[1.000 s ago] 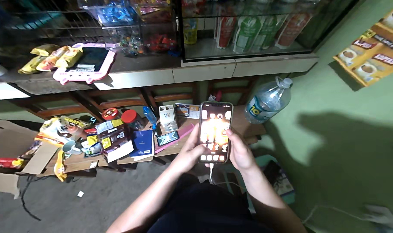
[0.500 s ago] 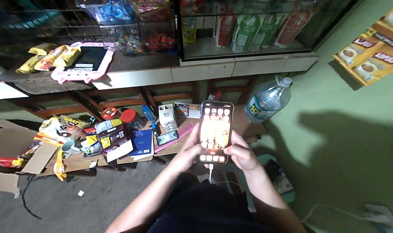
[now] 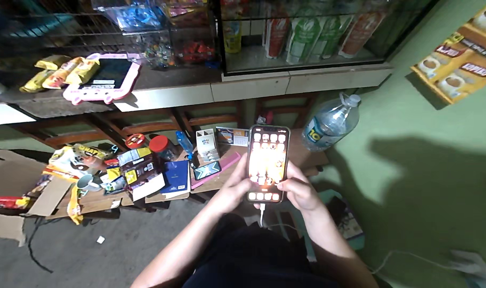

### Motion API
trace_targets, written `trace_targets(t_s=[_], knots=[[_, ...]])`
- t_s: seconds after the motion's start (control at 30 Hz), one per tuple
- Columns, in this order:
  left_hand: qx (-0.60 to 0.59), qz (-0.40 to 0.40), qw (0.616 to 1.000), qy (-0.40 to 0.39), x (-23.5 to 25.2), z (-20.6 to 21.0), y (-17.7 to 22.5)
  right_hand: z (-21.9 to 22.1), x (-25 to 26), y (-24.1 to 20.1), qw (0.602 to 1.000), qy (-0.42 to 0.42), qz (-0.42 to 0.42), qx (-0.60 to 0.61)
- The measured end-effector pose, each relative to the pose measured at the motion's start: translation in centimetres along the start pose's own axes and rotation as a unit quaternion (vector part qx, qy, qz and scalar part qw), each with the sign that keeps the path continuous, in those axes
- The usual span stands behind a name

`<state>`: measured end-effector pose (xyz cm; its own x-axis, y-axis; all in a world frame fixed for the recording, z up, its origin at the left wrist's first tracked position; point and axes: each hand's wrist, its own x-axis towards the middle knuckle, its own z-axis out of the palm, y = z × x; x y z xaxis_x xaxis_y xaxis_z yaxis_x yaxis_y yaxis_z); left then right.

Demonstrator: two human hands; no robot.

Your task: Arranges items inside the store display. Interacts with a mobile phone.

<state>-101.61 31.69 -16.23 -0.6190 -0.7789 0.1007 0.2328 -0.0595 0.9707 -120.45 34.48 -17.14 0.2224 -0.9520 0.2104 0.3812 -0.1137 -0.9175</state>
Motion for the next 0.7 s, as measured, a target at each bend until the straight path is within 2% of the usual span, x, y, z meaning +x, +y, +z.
trace_targets(t_s=[0.7], knots=[[0.005,0.016,1.000,-0.006,-0.43,-0.03,0.20,0.40,-0.09,-0.29,1.000,-0.006,-0.002,-0.007]])
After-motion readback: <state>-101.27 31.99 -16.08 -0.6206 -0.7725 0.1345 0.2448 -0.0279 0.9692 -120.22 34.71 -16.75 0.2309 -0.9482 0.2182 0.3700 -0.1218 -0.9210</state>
